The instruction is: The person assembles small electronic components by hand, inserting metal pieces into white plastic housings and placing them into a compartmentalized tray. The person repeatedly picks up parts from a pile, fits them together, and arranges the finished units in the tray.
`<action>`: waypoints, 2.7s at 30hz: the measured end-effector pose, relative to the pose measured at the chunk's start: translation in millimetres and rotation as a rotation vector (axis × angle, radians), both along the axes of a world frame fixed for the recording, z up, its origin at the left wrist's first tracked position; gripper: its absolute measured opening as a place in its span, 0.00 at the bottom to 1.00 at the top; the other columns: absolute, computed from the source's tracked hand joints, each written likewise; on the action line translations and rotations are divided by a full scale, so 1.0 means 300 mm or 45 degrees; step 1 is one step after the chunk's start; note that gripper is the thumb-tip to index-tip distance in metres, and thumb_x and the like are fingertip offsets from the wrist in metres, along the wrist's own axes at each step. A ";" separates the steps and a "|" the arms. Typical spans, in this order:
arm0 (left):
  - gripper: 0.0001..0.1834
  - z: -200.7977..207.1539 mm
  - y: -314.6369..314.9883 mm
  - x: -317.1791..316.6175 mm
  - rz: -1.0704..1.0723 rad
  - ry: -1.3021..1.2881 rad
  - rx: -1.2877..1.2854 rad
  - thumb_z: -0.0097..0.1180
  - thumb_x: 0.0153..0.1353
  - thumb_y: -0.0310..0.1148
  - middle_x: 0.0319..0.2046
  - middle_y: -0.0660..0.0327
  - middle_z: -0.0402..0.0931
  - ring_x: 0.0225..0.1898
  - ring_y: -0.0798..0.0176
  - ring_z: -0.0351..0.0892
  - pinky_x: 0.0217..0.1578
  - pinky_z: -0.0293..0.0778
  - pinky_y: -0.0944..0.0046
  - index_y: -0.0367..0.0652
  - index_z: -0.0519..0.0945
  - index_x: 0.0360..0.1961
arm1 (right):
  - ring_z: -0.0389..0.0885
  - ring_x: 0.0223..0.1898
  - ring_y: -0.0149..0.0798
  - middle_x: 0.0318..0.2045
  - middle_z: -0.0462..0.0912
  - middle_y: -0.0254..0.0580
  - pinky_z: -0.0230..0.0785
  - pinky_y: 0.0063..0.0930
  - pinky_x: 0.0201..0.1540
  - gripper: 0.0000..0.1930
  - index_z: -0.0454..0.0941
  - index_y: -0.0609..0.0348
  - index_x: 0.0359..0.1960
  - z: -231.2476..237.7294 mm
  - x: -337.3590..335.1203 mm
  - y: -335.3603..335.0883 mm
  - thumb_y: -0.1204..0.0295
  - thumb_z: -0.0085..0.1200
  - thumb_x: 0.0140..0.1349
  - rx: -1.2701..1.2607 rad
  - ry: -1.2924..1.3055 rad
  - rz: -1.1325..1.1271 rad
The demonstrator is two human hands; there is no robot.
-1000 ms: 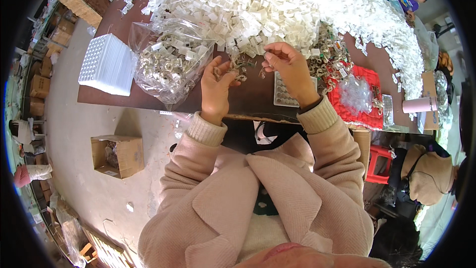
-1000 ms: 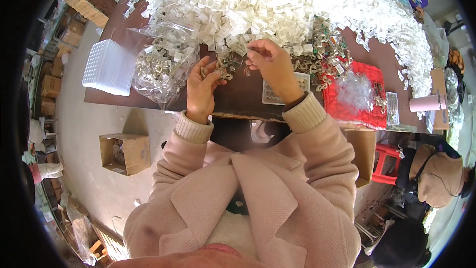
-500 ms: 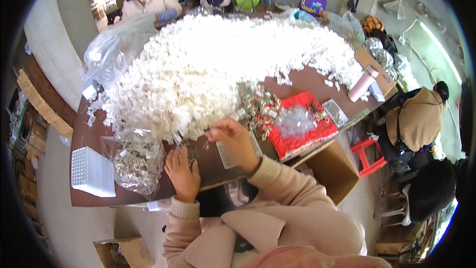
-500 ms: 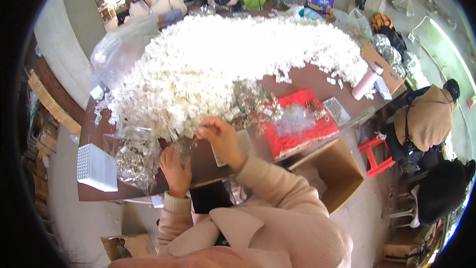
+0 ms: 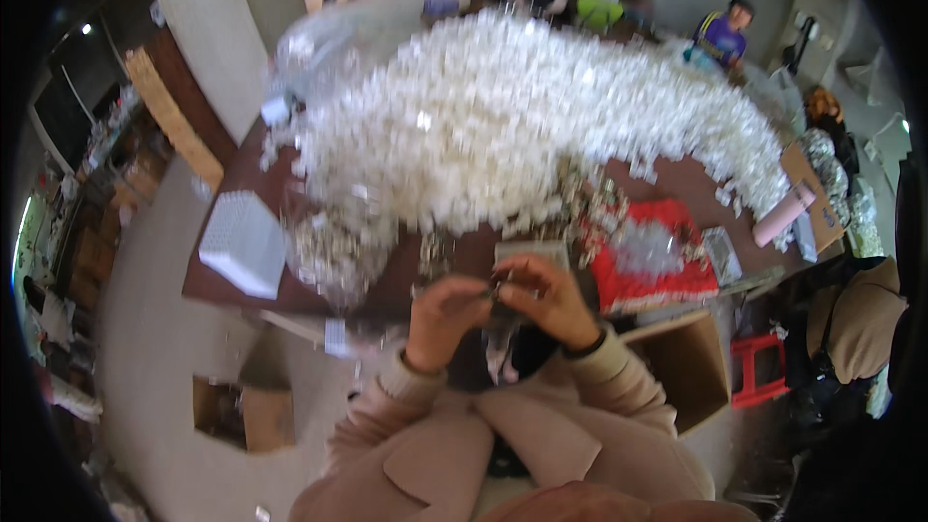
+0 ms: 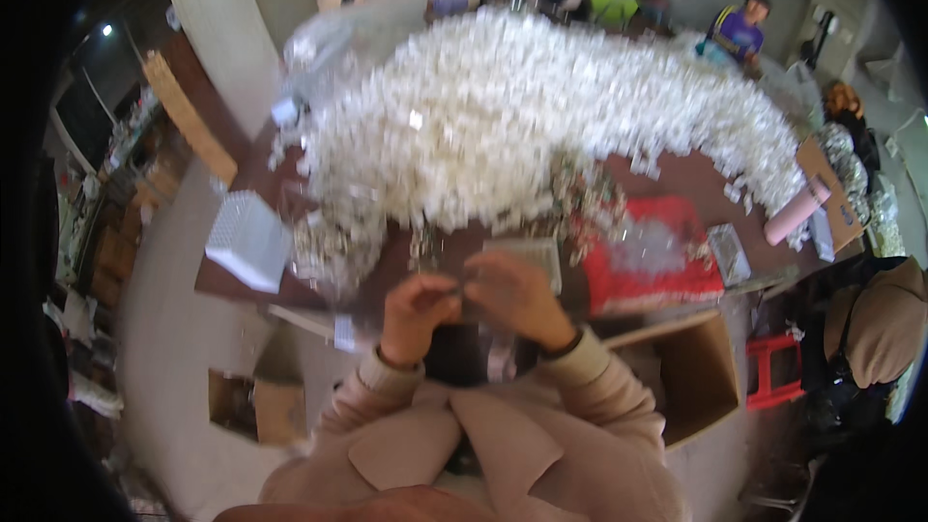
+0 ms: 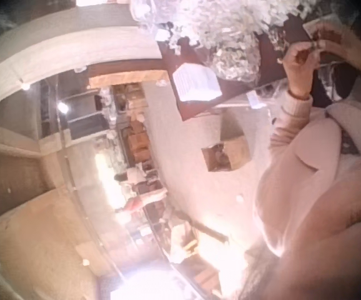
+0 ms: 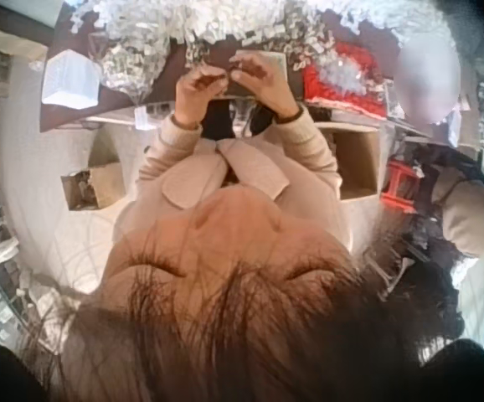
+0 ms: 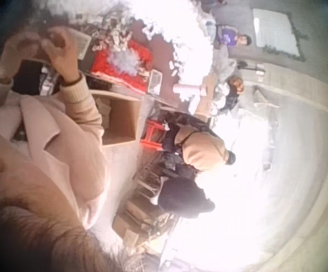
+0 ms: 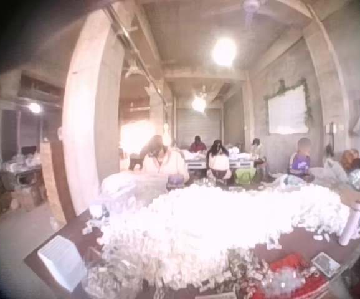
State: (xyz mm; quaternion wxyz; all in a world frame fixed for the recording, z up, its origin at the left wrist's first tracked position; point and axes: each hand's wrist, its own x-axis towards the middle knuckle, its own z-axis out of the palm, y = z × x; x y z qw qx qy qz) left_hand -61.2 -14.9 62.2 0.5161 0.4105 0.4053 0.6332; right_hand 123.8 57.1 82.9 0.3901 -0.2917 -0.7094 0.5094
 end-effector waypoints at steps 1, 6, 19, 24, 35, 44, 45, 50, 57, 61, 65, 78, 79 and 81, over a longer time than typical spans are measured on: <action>0.12 0.001 -0.003 -0.002 0.064 0.338 0.173 0.62 0.57 0.14 0.34 0.61 0.81 0.35 0.69 0.81 0.37 0.79 0.69 0.35 0.81 0.41 | 0.79 0.42 0.23 0.41 0.82 0.31 0.73 0.21 0.44 0.13 0.80 0.58 0.48 0.004 0.012 -0.018 0.73 0.66 0.62 0.057 0.013 -0.045; 0.12 -0.013 -0.058 0.026 -0.188 -0.213 0.051 0.61 0.59 0.13 0.41 0.58 0.80 0.35 0.69 0.79 0.36 0.77 0.69 0.33 0.81 0.43 | 0.77 0.33 0.21 0.32 0.82 0.32 0.70 0.16 0.37 0.08 0.79 0.61 0.36 -0.008 0.044 -0.104 0.84 0.65 0.58 0.012 0.207 -0.029; 0.16 0.017 -0.106 0.061 -0.086 0.212 0.386 0.57 0.57 0.08 0.50 0.51 0.77 0.49 0.62 0.80 0.51 0.79 0.65 0.32 0.81 0.45 | 0.82 0.39 0.44 0.39 0.84 0.44 0.75 0.31 0.41 0.18 0.81 0.61 0.44 0.035 0.065 -0.165 0.81 0.69 0.50 0.547 -0.011 -0.119; 0.15 -0.003 -0.082 0.059 -0.155 0.035 0.356 0.59 0.58 0.09 0.50 0.50 0.78 0.51 0.61 0.80 0.51 0.80 0.64 0.31 0.81 0.46 | 0.82 0.37 0.42 0.36 0.84 0.42 0.75 0.32 0.38 0.15 0.82 0.61 0.42 0.008 0.056 -0.159 0.85 0.65 0.52 0.595 0.006 -0.207; 0.13 -0.019 0.055 0.078 -0.048 0.375 0.033 0.60 0.60 0.14 0.43 0.58 0.81 0.43 0.69 0.81 0.44 0.79 0.68 0.33 0.81 0.47 | 0.84 0.33 0.39 0.35 0.84 0.45 0.77 0.27 0.36 0.11 0.84 0.63 0.41 -0.076 0.101 -0.097 0.85 0.63 0.56 0.602 -0.151 -0.416; 0.07 -0.121 0.545 0.091 0.110 1.949 0.366 0.65 0.57 0.32 0.33 0.57 0.78 0.34 0.53 0.82 0.33 0.76 0.56 0.46 0.85 0.37 | 0.83 0.33 0.41 0.35 0.84 0.45 0.75 0.27 0.35 0.10 0.83 0.63 0.39 -0.106 0.199 -0.053 0.86 0.62 0.56 0.393 -0.074 -0.580; 0.07 -0.138 0.575 0.099 0.136 2.055 0.374 0.65 0.56 0.34 0.34 0.57 0.78 0.35 0.51 0.81 0.34 0.76 0.54 0.46 0.85 0.36 | 0.83 0.33 0.39 0.35 0.84 0.46 0.75 0.26 0.35 0.10 0.83 0.64 0.40 -0.108 0.209 -0.052 0.86 0.62 0.57 0.397 -0.080 -0.591; 0.05 -0.142 0.620 0.099 0.124 2.134 0.373 0.65 0.55 0.32 0.34 0.58 0.77 0.36 0.51 0.81 0.35 0.76 0.53 0.44 0.83 0.29 | 0.83 0.33 0.39 0.35 0.84 0.46 0.75 0.26 0.35 0.10 0.82 0.64 0.40 -0.113 0.242 -0.030 0.86 0.62 0.57 0.410 -0.067 -0.625; 0.05 -0.009 0.428 0.082 -0.367 1.288 0.309 0.63 0.52 0.22 0.44 0.53 0.79 0.42 0.62 0.80 0.39 0.76 0.65 0.37 0.78 0.27 | 0.83 0.34 0.40 0.35 0.83 0.46 0.76 0.27 0.36 0.11 0.81 0.63 0.41 -0.093 0.206 0.015 0.86 0.61 0.57 0.393 0.170 -0.533; 0.06 0.011 0.274 0.100 -0.575 0.593 0.145 0.61 0.53 0.17 0.51 0.50 0.76 0.46 0.63 0.78 0.44 0.75 0.65 0.34 0.75 0.29 | 0.83 0.34 0.33 0.37 0.83 0.43 0.76 0.24 0.38 0.07 0.80 0.66 0.41 -0.083 0.153 0.017 0.85 0.60 0.62 0.474 0.129 -0.455; 0.09 0.002 0.171 0.096 -0.485 0.297 0.107 0.63 0.54 0.19 0.54 0.48 0.74 0.51 0.63 0.78 0.51 0.76 0.63 0.32 0.77 0.35 | 0.83 0.34 0.29 0.36 0.84 0.42 0.76 0.20 0.38 0.07 0.78 0.68 0.44 -0.075 0.112 -0.022 0.82 0.57 0.66 0.052 0.327 -0.393; 0.14 -0.061 0.056 0.076 -0.080 0.221 0.269 0.62 0.62 0.19 0.50 0.44 0.79 0.43 0.59 0.84 0.42 0.84 0.64 0.31 0.77 0.48 | 0.85 0.33 0.30 0.34 0.85 0.41 0.77 0.19 0.34 0.08 0.81 0.65 0.44 -0.037 0.068 -0.056 0.82 0.58 0.65 -0.095 0.455 -0.312; 0.13 -0.067 0.055 0.080 -0.077 0.070 0.247 0.62 0.62 0.19 0.50 0.44 0.79 0.42 0.59 0.85 0.42 0.84 0.64 0.31 0.77 0.48 | 0.85 0.33 0.30 0.34 0.85 0.41 0.77 0.19 0.34 0.08 0.82 0.65 0.44 -0.036 0.066 -0.052 0.83 0.59 0.64 0.200 0.312 -0.352; 0.13 -0.076 0.057 0.087 -0.087 -0.256 0.200 0.61 0.63 0.20 0.50 0.44 0.79 0.40 0.59 0.85 0.40 0.85 0.63 0.32 0.77 0.48 | 0.85 0.34 0.31 0.35 0.84 0.42 0.78 0.21 0.34 0.09 0.83 0.64 0.42 -0.036 0.058 -0.055 0.85 0.60 0.61 0.430 0.195 -0.380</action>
